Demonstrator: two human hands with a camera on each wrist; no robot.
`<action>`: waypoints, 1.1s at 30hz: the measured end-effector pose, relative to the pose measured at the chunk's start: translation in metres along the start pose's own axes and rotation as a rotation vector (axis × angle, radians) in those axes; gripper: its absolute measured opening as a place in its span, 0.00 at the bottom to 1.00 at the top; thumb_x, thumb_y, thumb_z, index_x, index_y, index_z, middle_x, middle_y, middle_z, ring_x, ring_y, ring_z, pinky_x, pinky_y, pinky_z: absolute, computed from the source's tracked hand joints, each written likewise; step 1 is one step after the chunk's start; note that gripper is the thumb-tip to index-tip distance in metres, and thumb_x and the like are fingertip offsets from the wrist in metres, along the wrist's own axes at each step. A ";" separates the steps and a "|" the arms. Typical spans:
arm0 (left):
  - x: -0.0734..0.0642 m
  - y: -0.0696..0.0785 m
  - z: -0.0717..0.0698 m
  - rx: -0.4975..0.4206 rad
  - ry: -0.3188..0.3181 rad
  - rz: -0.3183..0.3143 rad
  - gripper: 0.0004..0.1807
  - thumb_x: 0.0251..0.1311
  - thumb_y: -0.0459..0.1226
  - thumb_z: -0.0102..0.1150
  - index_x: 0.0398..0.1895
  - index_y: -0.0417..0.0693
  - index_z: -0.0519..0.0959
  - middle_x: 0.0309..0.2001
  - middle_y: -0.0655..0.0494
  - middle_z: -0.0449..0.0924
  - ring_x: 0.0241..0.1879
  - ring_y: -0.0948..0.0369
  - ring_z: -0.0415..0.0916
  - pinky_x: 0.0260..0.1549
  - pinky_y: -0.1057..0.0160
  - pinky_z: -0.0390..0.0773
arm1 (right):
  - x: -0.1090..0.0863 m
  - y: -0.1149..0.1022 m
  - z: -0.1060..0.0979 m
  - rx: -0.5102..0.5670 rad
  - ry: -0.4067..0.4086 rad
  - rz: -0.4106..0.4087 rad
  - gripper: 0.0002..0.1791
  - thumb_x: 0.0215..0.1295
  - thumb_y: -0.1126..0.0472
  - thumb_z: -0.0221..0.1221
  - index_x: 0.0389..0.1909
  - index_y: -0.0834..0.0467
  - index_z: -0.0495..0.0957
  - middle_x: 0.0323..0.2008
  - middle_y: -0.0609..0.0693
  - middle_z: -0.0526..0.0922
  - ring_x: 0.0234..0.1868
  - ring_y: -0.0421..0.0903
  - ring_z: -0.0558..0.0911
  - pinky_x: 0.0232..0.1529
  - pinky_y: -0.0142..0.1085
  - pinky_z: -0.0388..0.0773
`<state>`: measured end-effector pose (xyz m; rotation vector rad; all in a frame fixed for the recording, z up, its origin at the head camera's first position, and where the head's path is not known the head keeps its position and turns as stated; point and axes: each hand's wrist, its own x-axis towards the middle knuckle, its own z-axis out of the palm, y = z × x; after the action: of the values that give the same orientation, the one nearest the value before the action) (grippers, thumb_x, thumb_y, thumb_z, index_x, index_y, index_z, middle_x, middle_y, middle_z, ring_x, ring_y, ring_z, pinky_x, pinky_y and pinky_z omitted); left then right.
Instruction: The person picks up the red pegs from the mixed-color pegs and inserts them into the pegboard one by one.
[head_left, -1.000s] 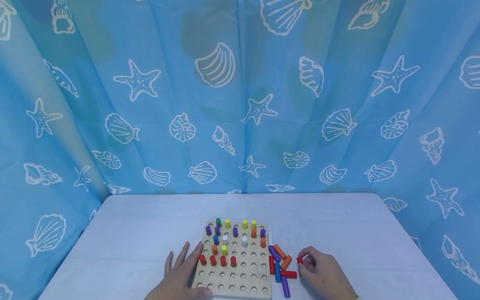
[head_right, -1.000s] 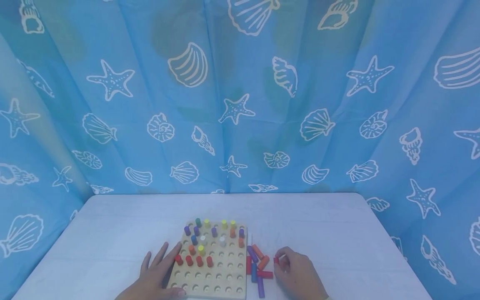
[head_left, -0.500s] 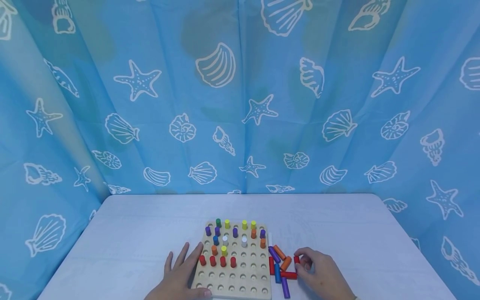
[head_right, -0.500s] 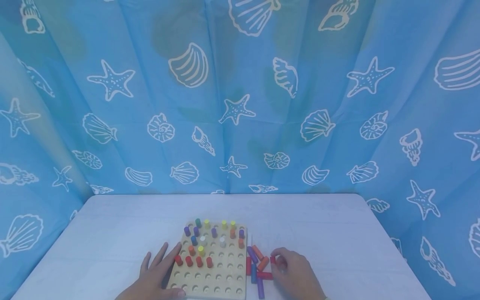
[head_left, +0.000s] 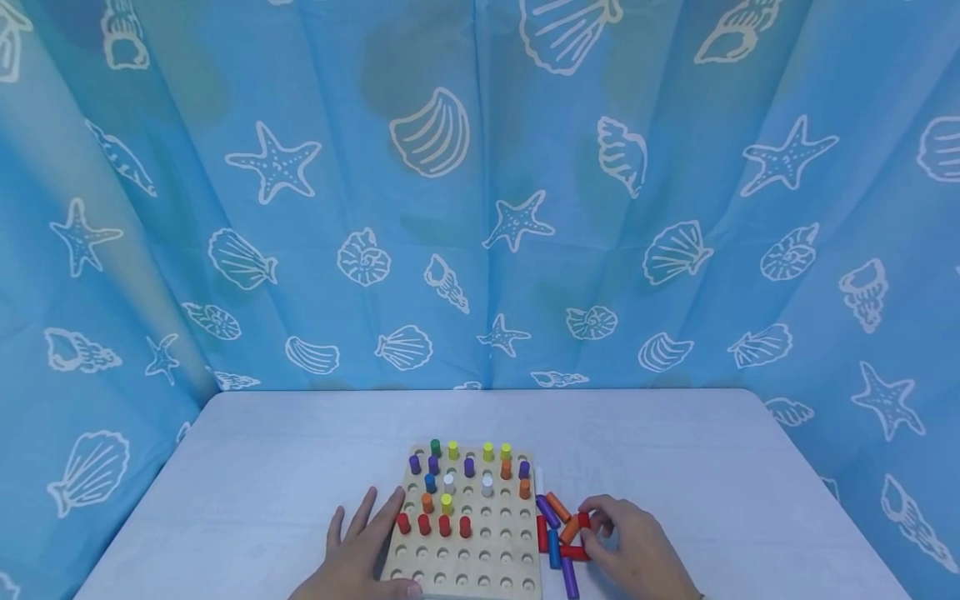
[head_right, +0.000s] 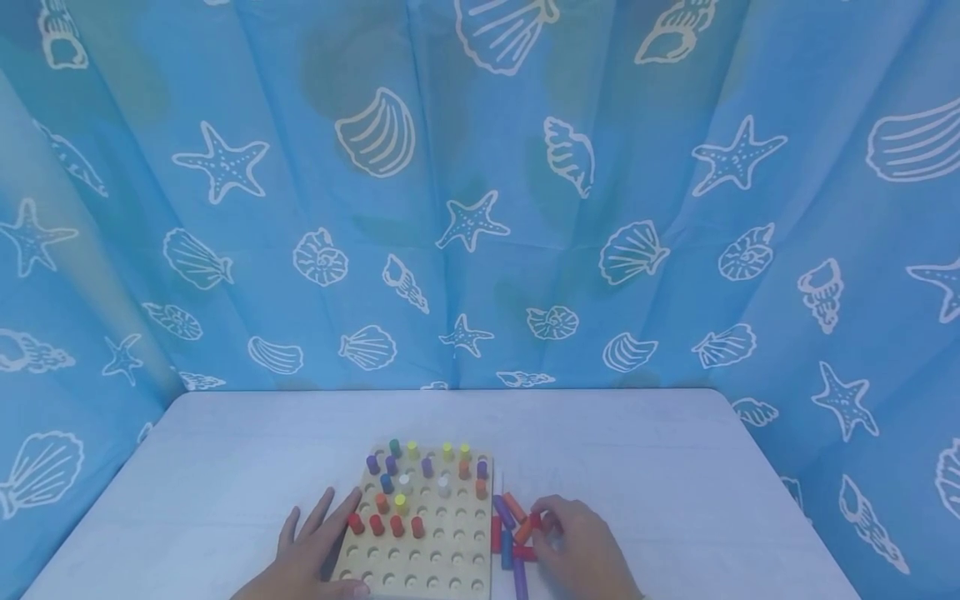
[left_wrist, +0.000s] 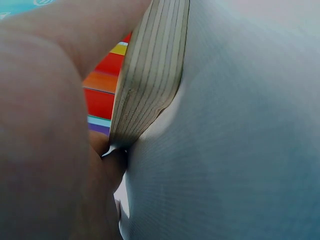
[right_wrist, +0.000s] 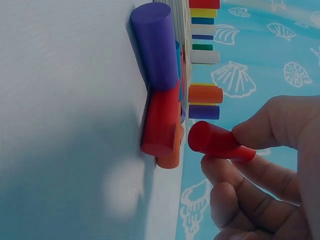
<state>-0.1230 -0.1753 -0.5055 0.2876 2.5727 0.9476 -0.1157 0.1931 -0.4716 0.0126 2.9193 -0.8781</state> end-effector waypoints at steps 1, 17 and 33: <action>0.000 0.000 0.000 0.000 -0.001 -0.003 0.62 0.50 0.67 0.67 0.82 0.51 0.47 0.78 0.44 0.52 0.78 0.38 0.28 0.67 0.29 0.20 | 0.000 -0.001 0.001 -0.003 0.001 -0.004 0.14 0.60 0.60 0.69 0.46 0.55 0.82 0.26 0.42 0.75 0.28 0.40 0.72 0.31 0.33 0.75; 0.000 0.001 0.000 0.014 0.004 0.003 0.62 0.51 0.67 0.67 0.82 0.51 0.47 0.79 0.44 0.52 0.78 0.38 0.27 0.67 0.29 0.19 | -0.005 -0.015 0.004 -0.018 0.038 -0.117 0.12 0.58 0.59 0.70 0.43 0.51 0.82 0.26 0.39 0.74 0.28 0.37 0.72 0.28 0.30 0.72; -0.001 0.000 0.001 0.003 0.015 0.025 0.62 0.51 0.65 0.67 0.82 0.49 0.48 0.78 0.43 0.52 0.78 0.37 0.28 0.66 0.29 0.18 | -0.006 -0.023 0.014 -0.005 0.011 -0.168 0.13 0.60 0.56 0.70 0.45 0.52 0.81 0.27 0.38 0.74 0.29 0.35 0.72 0.30 0.30 0.75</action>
<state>-0.1223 -0.1753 -0.5062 0.3160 2.5901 0.9583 -0.1096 0.1661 -0.4695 -0.2322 2.9667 -0.8954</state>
